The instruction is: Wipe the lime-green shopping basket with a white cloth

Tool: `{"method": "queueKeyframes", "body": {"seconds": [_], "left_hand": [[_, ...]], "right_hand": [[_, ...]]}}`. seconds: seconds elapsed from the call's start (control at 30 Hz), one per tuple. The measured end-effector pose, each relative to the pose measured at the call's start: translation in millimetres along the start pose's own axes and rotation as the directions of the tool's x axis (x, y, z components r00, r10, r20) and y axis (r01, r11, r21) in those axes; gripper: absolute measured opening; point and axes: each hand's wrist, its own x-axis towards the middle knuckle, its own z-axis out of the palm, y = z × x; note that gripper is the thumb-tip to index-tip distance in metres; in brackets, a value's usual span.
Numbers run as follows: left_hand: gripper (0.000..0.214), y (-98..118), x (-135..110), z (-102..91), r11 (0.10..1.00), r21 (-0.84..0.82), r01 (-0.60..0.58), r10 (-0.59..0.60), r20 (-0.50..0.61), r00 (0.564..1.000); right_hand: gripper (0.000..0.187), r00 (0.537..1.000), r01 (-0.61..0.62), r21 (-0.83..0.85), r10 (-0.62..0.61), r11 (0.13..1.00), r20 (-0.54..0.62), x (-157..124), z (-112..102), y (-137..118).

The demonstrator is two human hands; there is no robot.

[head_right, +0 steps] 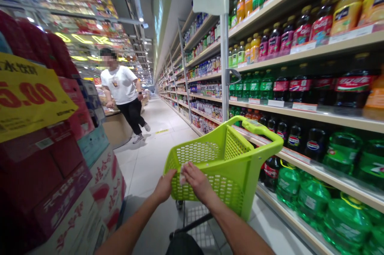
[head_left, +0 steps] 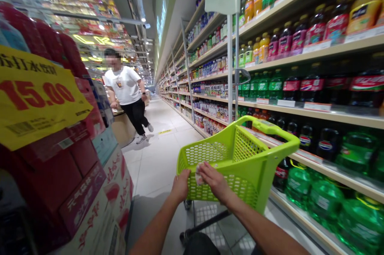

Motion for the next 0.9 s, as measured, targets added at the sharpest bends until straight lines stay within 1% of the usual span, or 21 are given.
{"method": "queueKeyframes", "body": {"seconds": [0.07, 0.17, 0.23, 0.27, 0.3, 0.4, 0.47, 0.5, 0.53, 0.6, 0.67, 0.7, 0.77, 0.83, 0.9], "left_hand": [[0.055, 4.2, -1.8, -1.0, 0.999, 0.041, 0.026, -0.026, 0.015, 1.000], [0.056, 8.7, -3.6, -2.7, 0.995, 0.091, 0.047, -0.049, 0.029, 0.998], [0.058, 11.4, -3.0, -2.8, 0.991, 0.119, 0.059, -0.063, 0.030, 0.998], [0.060, 13.3, -2.0, -2.3, 0.989, 0.131, 0.062, -0.066, 0.029, 0.997], [0.062, 15.6, -0.9, -1.3, 0.988, 0.142, 0.058, -0.062, 0.027, 0.998], [0.069, 25.7, 2.2, 4.0, 0.986, 0.167, -0.008, 0.001, 0.040, 0.999], [0.071, 32.6, 2.5, 8.1, 0.979, 0.195, -0.050, 0.040, 0.057, 0.998], [0.072, 35.1, 2.0, 9.9, 0.975, 0.213, -0.060, 0.048, 0.064, 0.997], [0.073, 36.8, 1.4, 11.1, 0.971, 0.231, -0.064, 0.050, 0.067, 0.996], [0.074, 37.6, 0.0, 11.9, 0.965, 0.255, -0.066, 0.050, 0.066, 0.997], [0.076, 37.0, -0.3, 10.8, 0.960, 0.272, -0.064, 0.048, 0.067, 0.997], [0.075, 37.0, 0.1, 10.0, 0.959, 0.277, -0.060, 0.043, 0.066, 0.997], [0.073, 39.2, 2.0, 9.4, 0.958, 0.281, -0.054, 0.039, 0.059, 0.998], [0.072, 44.4, 4.1, 11.7, 0.955, 0.286, -0.080, 0.068, 0.052, 0.996], [0.073, 51.1, 5.5, 16.8, 0.944, 0.306, -0.121, 0.108, 0.060, 0.992]], "right_hand": [[0.032, 1.000, 0.005, -0.014, -0.005, 1.000, 0.019, -15.3, 5.9, 1.9], [0.031, 0.997, 0.024, -0.048, -0.020, 0.999, 0.080, -57.9, 16.8, -0.9], [0.031, 0.994, 0.027, -0.063, -0.020, 0.998, 0.109, -72.4, 14.0, -0.1], [0.031, 0.994, 0.028, -0.059, -0.021, 0.998, 0.109, -70.7, 8.7, 1.8], [0.031, 0.995, 0.019, -0.048, -0.014, 0.999, 0.096, -63.2, 1.7, 4.6], [0.033, 0.999, -0.053, -0.024, 0.054, 0.998, 0.007, -25.3, -17.6, 14.4], [0.035, 0.996, -0.086, -0.039, 0.086, 0.995, -0.017, -12.3, -19.4, 17.8], [0.035, 0.996, -0.085, -0.054, 0.084, 0.995, -0.011, -14.7, -16.7, 17.4], [0.035, 0.997, -0.073, -0.069, 0.073, 0.995, 0.001, -22.8, -12.7, 15.7], [0.035, 0.999, -0.043, -0.086, 0.046, 0.995, 0.030, -50.1, -5.0, 9.8], [0.033, 0.998, -0.027, -0.089, 0.032, 0.996, 0.047, -76.1, -4.5, 5.6], [0.033, 0.998, -0.027, -0.088, 0.032, 0.996, 0.055, -83.1, -7.8, 5.7], [0.032, 0.997, -0.035, -0.088, 0.041, 0.996, 0.063, -80.9, -18.7, 11.9], [0.033, 0.995, -0.070, -0.099, 0.076, 0.993, 0.061, -63.7, -29.4, 23.6], [0.036, 0.992, -0.106, -0.127, 0.113, 0.986, 0.050, -48.3, -34.6, 34.1]]}}
